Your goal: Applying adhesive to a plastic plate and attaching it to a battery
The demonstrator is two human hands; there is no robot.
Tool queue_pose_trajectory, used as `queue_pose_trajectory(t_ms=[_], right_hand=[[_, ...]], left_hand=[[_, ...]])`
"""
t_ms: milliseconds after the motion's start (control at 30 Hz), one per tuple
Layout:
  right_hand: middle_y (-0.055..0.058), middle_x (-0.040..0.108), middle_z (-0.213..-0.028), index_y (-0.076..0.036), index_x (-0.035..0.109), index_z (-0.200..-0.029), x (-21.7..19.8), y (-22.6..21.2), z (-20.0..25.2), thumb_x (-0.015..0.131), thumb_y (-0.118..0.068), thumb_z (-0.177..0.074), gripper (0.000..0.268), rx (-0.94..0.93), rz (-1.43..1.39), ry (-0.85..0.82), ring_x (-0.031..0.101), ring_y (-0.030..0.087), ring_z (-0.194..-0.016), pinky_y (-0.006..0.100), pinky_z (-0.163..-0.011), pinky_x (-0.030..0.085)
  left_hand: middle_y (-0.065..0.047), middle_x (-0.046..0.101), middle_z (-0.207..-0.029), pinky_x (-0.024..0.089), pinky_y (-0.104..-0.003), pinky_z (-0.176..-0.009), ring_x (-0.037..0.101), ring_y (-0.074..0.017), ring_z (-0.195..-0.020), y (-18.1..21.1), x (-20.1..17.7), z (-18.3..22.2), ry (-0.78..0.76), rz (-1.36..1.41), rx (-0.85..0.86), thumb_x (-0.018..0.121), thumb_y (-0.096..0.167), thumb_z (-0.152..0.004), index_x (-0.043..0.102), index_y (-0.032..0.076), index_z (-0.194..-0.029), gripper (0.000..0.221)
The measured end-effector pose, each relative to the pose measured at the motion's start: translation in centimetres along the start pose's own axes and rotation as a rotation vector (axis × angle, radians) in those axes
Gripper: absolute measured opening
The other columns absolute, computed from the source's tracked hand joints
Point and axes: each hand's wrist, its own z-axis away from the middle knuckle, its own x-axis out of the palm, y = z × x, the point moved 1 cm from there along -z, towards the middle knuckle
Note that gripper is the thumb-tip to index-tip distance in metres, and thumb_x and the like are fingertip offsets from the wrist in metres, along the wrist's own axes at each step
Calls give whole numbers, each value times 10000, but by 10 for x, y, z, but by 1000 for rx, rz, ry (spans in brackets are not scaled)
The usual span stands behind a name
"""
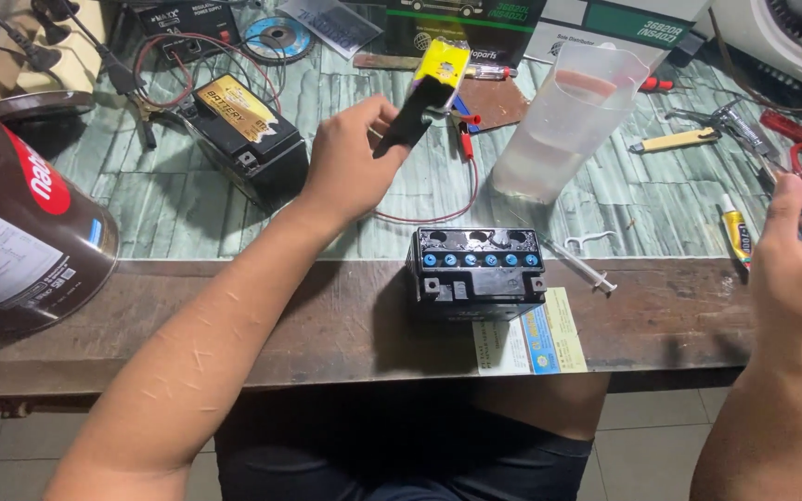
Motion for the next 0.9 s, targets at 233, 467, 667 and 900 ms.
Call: queue_pose_trajectory(t_ms=[233, 467, 667, 900], right_hand=[[337, 640, -1113, 118, 628, -1192, -60, -166, -33, 841, -174, -1086, 377, -736, -565, 86, 667, 389, -976, 430, -700, 643], [175, 693, -1212, -34, 724, -1118, -34, -230, -32, 903, -247, -1001, 302, -882, -449, 85, 737, 312, -1010, 359, -668, 583], [301, 683, -1119, 69, 719, -1155, -29, -223, -41, 909, 1, -944, 292, -870, -691, 19, 715, 369, -999, 455, -855, 687], [286, 749, -1124, 71, 748, -1066, -17, -150, -58, 958, -69, -908, 298, -790, -813, -133, 755, 351, -1019, 417, -868, 615]], left_hand=[[-145, 781, -821, 695, -344, -667, 789, -224, -782, 31, -13, 18, 105, 981, -207, 825, 52, -797, 643, 57, -768, 184], [36, 510, -567, 725, -374, -642, 628, -101, -617, 45, -5, 34, 222, 1086, -169, 870, 40, -708, 545, 92, -554, 364], [-198, 778, -1000, 714, -443, -859, 787, -323, -945, 54, -18, 43, -36, 1125, -38, 790, 165, -846, 737, -29, -1000, 254], [-79, 595, -865, 544, -255, -459, 612, -147, -618, 56, -38, 41, -98, 734, 122, 655, 199, -953, 482, 102, -1183, 303]])
